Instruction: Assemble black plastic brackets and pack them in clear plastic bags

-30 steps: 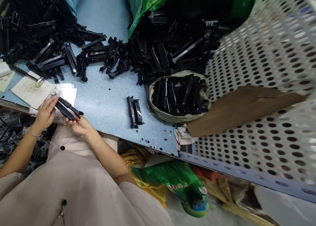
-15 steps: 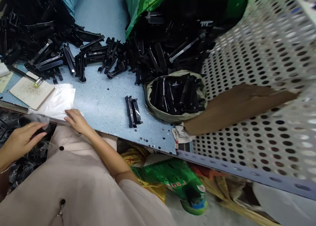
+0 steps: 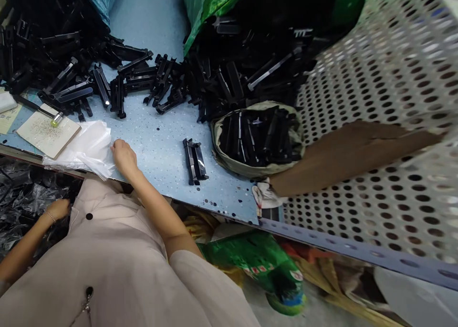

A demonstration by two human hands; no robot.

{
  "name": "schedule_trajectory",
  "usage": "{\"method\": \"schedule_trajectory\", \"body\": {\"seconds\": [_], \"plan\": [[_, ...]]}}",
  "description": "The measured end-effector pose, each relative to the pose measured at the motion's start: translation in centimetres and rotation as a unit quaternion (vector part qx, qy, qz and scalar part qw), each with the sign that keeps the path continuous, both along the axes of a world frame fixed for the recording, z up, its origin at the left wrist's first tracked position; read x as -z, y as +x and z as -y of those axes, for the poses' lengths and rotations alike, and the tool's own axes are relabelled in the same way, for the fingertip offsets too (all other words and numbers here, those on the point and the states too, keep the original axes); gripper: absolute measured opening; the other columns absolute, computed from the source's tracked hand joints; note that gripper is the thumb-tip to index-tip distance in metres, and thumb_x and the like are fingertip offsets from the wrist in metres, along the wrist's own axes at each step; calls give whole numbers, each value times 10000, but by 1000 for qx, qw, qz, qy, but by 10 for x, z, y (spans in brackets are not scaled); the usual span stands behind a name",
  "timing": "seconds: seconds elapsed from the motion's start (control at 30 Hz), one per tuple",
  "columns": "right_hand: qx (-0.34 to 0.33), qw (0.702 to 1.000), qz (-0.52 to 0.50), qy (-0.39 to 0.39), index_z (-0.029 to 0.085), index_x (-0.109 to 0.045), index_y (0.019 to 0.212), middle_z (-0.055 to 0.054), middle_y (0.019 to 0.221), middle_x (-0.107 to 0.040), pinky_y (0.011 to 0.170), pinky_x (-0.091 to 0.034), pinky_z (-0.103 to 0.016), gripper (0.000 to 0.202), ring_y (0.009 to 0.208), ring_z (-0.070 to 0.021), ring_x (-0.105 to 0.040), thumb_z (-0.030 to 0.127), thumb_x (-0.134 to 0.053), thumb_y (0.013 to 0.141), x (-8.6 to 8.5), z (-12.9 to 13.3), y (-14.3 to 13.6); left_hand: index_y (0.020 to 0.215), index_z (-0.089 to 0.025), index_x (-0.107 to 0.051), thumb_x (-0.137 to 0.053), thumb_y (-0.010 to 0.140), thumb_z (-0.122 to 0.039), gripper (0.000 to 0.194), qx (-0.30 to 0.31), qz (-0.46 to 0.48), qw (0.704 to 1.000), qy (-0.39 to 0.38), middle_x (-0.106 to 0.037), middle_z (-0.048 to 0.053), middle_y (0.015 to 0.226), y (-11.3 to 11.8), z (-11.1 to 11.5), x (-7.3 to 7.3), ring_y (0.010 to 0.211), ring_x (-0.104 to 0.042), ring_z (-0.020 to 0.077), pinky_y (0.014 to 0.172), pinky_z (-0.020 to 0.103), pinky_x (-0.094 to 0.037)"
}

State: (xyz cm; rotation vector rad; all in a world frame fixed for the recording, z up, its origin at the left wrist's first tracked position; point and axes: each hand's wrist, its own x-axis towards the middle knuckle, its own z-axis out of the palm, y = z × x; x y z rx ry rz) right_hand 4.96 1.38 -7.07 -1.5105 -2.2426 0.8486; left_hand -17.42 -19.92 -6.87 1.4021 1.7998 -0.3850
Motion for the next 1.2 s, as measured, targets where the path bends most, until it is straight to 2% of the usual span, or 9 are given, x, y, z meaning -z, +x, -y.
{"method": "schedule_trajectory", "body": {"seconds": [0.1, 0.17, 0.27, 0.43, 0.5, 0.67, 0.83, 1.03, 1.2], "plan": [[4, 999, -11, -44, 221, -579, 1116, -97, 1039, -698, 795, -434, -360, 164, 883, -264, -605, 272, -501, 981, -4, -20, -11, 1042, -202, -649, -507, 976, -312, 192, -13, 79, 975, 206, -710, 110, 1015, 25, -57, -24, 944, -690, 229, 855, 343, -523], [10, 997, -54, -50, 225, -589, 1085, -68, 988, -705, 798, -438, -345, 161, 880, -249, -618, 264, -568, 931, -4, -34, -16, 1074, -192, -628, -548, 964, -352, 210, 7, 145, 909, 391, -678, 117, 1078, 53, -96, -33, 983, -657, 235, 895, 364, -519], [71, 974, -177, -119, 210, -590, 974, -7, 799, -657, 722, -452, -296, 161, 759, -190, -596, 283, -660, 849, -2, -51, -11, 1007, -153, -626, -731, 838, -346, 277, 35, 118, 863, 490, -648, 154, 1078, 87, -142, -28, 1008, -622, 290, 900, 417, -509], [160, 837, -419, -313, 219, -533, 998, 19, 747, -651, 566, -439, -224, 339, 586, -109, -562, 486, -673, 843, 0, -48, 25, 743, -188, -652, -637, 869, -257, 144, -141, 204, 868, 430, -663, 61, 814, 78, -177, -4, 820, -633, 215, 784, 331, -490], [159, 821, -452, -311, 218, -542, 981, 1, 813, -684, 572, -451, -212, 388, 624, -97, -586, 536, -690, 815, 0, -33, 33, 687, -189, -637, -740, 783, -343, 209, -244, 287, 843, 385, -625, 6, 679, 69, -179, -3, 673, -585, 170, 668, 290, -456], [77, 872, -406, -261, 210, -591, 838, 28, 724, -621, 520, -391, -216, 333, 618, -109, -552, 517, -712, 793, 7, -9, 14, 642, -168, -614, -887, 574, -411, 372, -318, 382, 805, 324, -577, -31, 610, 68, -181, -13, 571, -484, 102, 564, 241, -364], [100, 897, -350, -250, 229, -529, 770, 64, 585, -510, 520, -357, -246, 278, 484, -102, -433, 475, -599, 877, 14, -15, 8, 717, -148, -683, -857, 612, -460, 372, -334, 450, 780, 279, -576, -27, 635, 62, -180, -18, 583, -466, 90, 564, 234, -355], [131, 934, -333, -18, 217, -575, 900, -27, 937, -619, 805, -445, -301, 211, 830, -158, -556, 426, -560, 924, -10, -1, 21, 623, -163, -593, -899, 534, -399, 396, -366, 414, 776, 305, -562, -31, 614, 66, -179, -14, 572, -469, 93, 553, 238, -360], [11, 938, -319, -135, 209, -569, 802, 10, 801, -587, 745, -417, -290, 178, 769, -155, -528, 375, -594, 860, -9, -8, 3, 626, -160, -608, -888, 573, -388, 365, -313, 411, 789, 333, -567, -28, 620, 66, -178, -15, 601, -487, 101, 578, 237, -371]]}}
